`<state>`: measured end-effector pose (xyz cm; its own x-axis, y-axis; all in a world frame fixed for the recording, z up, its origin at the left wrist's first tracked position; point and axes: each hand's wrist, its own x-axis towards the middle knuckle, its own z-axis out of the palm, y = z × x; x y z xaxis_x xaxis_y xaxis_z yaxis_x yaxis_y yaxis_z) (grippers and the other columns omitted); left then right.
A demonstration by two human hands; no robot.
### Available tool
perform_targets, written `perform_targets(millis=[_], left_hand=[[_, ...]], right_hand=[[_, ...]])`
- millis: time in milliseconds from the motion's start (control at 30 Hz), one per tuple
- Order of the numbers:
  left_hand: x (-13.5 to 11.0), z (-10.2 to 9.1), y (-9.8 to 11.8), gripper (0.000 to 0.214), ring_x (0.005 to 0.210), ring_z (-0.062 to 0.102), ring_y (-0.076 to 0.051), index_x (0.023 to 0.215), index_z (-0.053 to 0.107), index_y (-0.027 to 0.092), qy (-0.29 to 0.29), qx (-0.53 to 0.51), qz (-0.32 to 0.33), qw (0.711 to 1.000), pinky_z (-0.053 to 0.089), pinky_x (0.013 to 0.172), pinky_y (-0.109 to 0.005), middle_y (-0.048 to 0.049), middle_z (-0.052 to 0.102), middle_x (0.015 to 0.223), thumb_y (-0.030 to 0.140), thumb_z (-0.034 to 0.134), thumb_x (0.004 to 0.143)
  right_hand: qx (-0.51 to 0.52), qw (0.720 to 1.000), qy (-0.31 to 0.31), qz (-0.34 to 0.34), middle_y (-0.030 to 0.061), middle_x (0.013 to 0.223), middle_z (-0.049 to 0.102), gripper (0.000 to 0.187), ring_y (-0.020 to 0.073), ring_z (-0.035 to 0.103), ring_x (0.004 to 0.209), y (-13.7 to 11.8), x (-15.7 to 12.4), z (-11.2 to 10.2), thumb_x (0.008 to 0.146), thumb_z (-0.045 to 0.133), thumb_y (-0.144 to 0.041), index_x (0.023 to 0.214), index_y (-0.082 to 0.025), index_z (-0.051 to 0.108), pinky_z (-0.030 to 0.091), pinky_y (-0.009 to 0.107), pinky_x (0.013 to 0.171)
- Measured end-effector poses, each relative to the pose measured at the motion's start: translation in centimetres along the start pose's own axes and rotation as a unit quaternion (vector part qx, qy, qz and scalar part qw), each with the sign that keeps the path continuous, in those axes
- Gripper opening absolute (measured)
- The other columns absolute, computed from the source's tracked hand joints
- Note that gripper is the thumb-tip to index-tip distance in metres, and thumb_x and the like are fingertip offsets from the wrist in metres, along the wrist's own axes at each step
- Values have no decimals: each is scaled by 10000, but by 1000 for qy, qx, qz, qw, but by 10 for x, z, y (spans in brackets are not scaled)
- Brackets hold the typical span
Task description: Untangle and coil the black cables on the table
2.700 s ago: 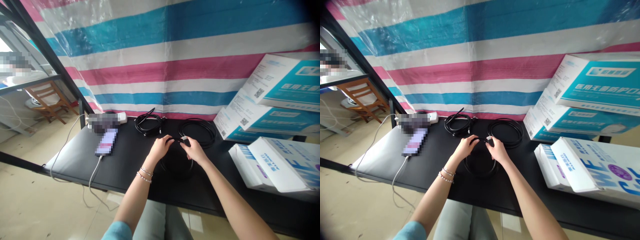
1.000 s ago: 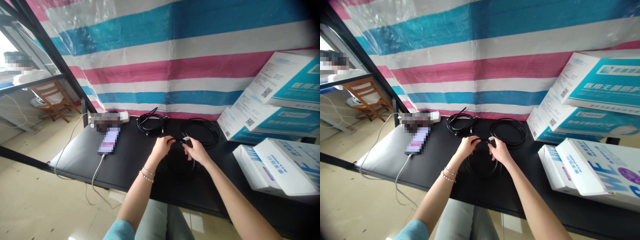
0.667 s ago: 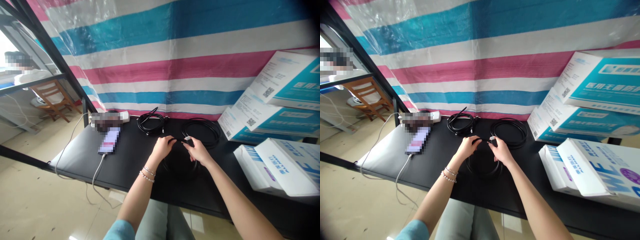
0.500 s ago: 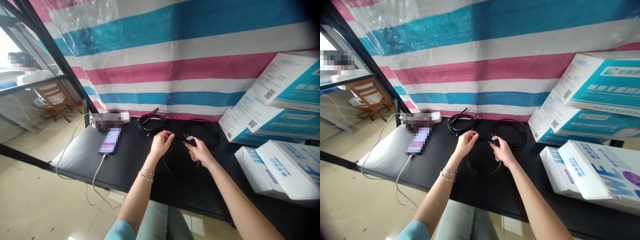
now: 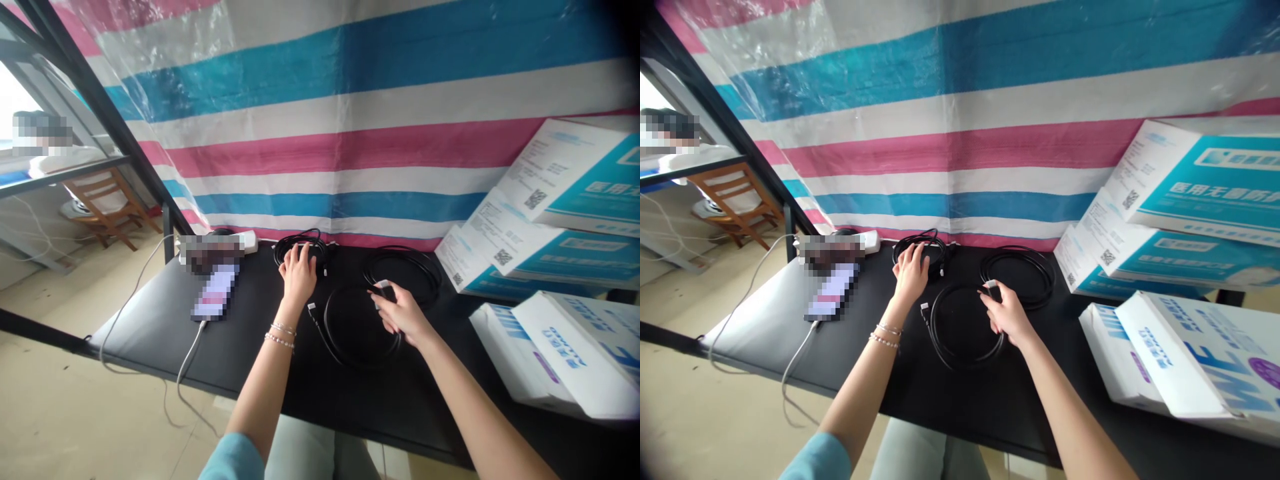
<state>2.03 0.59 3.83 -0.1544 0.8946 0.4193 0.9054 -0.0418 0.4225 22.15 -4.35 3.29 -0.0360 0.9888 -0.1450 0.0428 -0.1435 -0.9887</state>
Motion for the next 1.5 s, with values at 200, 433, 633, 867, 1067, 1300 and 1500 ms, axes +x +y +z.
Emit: perform_targets(millis=[200, 433, 633, 867, 1067, 1300, 1500], left_hand=[[-13, 12, 0, 404, 1255, 346, -243, 1292, 426, 363, -49, 0, 23, 999, 248, 1004, -492, -87, 425, 1341, 299, 316, 909], [-5, 11, -10, 365, 917, 553, -147, 1160, 552, 269, -21, -35, -1, 999, 283, 950, -363, -34, 647, 930, 175, 307, 907], [-8, 14, -12, 245, 910, 526, -165, 933, 655, 273, -13, -40, 1, 999, 256, 905, -375, -14, 658, 906, 241, 417, 884], [-9, 13, -12, 225, 941, 474, -193, 898, 667, 273, -30, -37, 2, 999, 275, 808, -366, -26, 635, 944, 264, 443, 873], [-9, 14, -14, 208, 958, 452, -202, 916, 658, 277, -24, -45, -7, 999, 288, 796, -360, -37, 607, 971, 300, 458, 867], [-9, 13, -14, 184, 980, 432, -211, 925, 659, 293, -24, -47, -15, 998, 306, 807, -364, -42, 572, 980, 310, 493, 847], [-8, 13, -16, 200, 939, 427, -224, 926, 675, 315, -2, -21, -44, 999, 344, 782, -355, -66, 496, 978, 327, 496, 837]], right_hand=[[-4, 1000, 1, -7, -163, 380, 297, 350, 26, 247, 242, -1, -1, 0, 654, 616, -380, 902, -201, 446, 263, 165, 247], [-24, 1000, 8, -12, -159, 340, 301, 355, 33, 248, 234, 0, -1, 1, 659, 612, -387, 906, -192, 449, 279, 174, 241], [-32, 999, 5, -12, -159, 330, 309, 347, 39, 253, 232, 2, 0, 1, 668, 601, -384, 916, -198, 447, 292, 179, 242], [-39, 999, 3, -19, -154, 329, 318, 338, 39, 255, 233, 5, 0, 1, 686, 597, -375, 932, -196, 451, 302, 179, 246], [-43, 999, 3, -22, -152, 326, 320, 334, 44, 267, 229, 5, 1, 0, 688, 602, -378, 928, -197, 456, 314, 186, 249], [-36, 999, 2, -22, -143, 341, 348, 341, 43, 272, 224, 7, 2, 0, 673, 623, -384, 912, -200, 463, 304, 189, 244], [26, 999, -17, -11, -143, 394, 381, 386, 19, 254, 238, 3, -1, 3, 634, 671, -390, 892, -209, 447, 294, 179, 251]])
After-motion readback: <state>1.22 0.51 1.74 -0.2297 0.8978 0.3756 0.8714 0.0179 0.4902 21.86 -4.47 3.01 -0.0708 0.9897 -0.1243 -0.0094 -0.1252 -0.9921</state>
